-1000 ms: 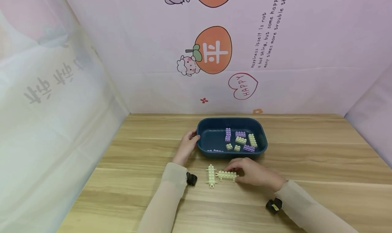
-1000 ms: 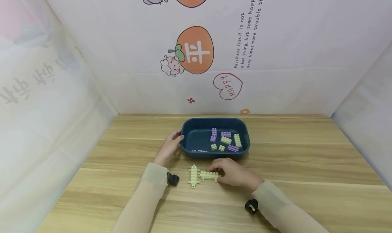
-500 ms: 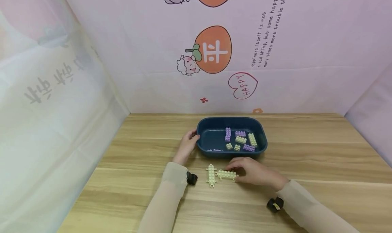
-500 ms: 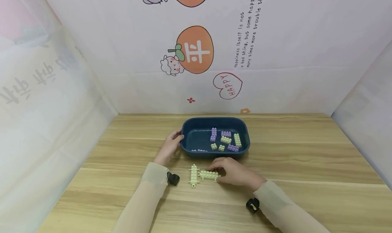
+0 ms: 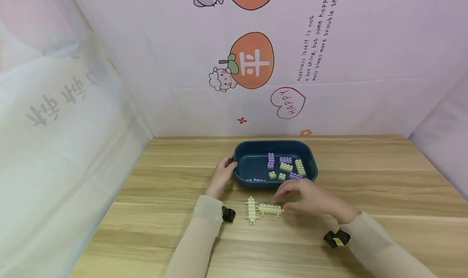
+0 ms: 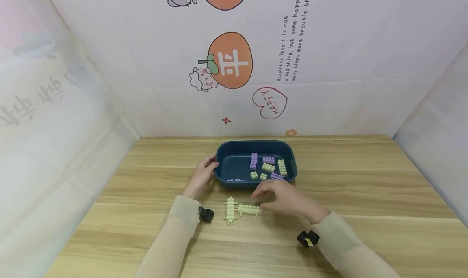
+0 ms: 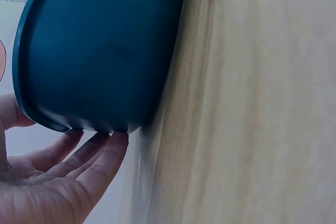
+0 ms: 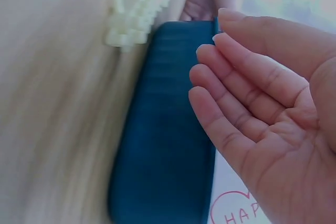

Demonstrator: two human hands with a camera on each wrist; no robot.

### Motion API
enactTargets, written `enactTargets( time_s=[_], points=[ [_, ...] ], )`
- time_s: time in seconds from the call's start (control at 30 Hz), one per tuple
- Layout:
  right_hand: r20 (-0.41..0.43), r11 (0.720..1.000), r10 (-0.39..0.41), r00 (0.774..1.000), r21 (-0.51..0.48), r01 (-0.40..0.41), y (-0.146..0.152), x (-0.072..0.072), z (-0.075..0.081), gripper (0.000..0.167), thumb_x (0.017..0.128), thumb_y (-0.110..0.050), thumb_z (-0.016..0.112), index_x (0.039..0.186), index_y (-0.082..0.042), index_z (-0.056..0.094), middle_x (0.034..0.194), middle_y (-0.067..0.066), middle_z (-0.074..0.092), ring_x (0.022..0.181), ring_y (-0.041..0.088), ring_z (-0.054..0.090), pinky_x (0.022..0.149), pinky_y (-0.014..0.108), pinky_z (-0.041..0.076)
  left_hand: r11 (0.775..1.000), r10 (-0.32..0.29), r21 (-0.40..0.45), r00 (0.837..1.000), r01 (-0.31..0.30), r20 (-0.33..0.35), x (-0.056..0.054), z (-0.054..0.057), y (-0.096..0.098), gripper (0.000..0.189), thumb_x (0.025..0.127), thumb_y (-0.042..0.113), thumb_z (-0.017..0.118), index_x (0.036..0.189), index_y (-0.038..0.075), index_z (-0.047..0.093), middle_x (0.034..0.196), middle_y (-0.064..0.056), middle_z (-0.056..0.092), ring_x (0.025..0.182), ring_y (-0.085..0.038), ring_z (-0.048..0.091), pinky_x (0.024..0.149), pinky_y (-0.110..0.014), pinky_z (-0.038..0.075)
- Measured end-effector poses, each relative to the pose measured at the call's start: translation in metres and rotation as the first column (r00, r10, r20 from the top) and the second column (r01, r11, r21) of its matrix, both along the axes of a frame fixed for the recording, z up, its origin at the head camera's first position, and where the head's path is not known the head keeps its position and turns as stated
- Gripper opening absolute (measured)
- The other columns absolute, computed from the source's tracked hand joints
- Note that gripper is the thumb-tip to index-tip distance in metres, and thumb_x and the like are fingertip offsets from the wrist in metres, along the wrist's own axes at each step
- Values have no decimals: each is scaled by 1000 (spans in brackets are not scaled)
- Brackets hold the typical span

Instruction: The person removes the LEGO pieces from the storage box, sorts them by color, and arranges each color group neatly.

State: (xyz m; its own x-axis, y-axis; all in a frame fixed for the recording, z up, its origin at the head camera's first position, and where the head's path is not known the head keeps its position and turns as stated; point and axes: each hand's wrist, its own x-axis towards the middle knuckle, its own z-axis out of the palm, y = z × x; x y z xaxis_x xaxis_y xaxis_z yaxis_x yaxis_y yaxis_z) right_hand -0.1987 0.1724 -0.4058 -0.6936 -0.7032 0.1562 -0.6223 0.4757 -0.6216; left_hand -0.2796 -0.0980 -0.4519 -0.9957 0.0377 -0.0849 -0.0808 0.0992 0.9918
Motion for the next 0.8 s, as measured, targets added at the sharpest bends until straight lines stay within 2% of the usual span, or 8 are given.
enactTargets(
  time_s=[0.3, 0.57, 0.7, 0.8],
  points=[
    [-3, 991, -110, 994, -73, 110, -3, -16, 12, 23, 84, -13, 75, 106, -9, 71, 102, 5, 71, 89, 19, 64, 80, 32, 56, 1000, -3, -15, 1000, 3, -6, 0, 0, -1, 43, 99, 12, 48, 141, 0, 47, 141, -19, 50, 127, -30, 50, 104, -44, 45],
    [93, 956, -210, 973, -189, 224, -8, -33, 14, 23, 85, -9, 74, 107, -7, 71, 103, 11, 71, 89, 18, 63, 82, 43, 57, 1000, -13, -9, 1000, 13, -1, 2, 2, -1, 44, 100, 14, 48, 142, 1, 45, 143, -18, 48, 130, -32, 47, 106, -45, 43],
    [106, 953, -221, 969, -186, 238, -9, -43, 13, 24, 85, -5, 72, 109, -6, 71, 106, 13, 70, 92, 23, 64, 81, 34, 57, 999, -36, -2, 999, 36, 16, 13, 19, 0, 45, 100, 11, 47, 143, -3, 42, 145, -22, 45, 132, -34, 45, 107, -46, 42],
    [117, 953, -237, 964, -165, 254, -9, -50, 11, 24, 85, -4, 72, 109, -6, 71, 106, 12, 71, 93, 24, 64, 79, 29, 56, 999, -38, 2, 999, 38, 25, 15, 23, 0, 46, 100, 10, 47, 143, -4, 41, 145, -23, 44, 131, -35, 45, 107, -46, 42]
  ],
)
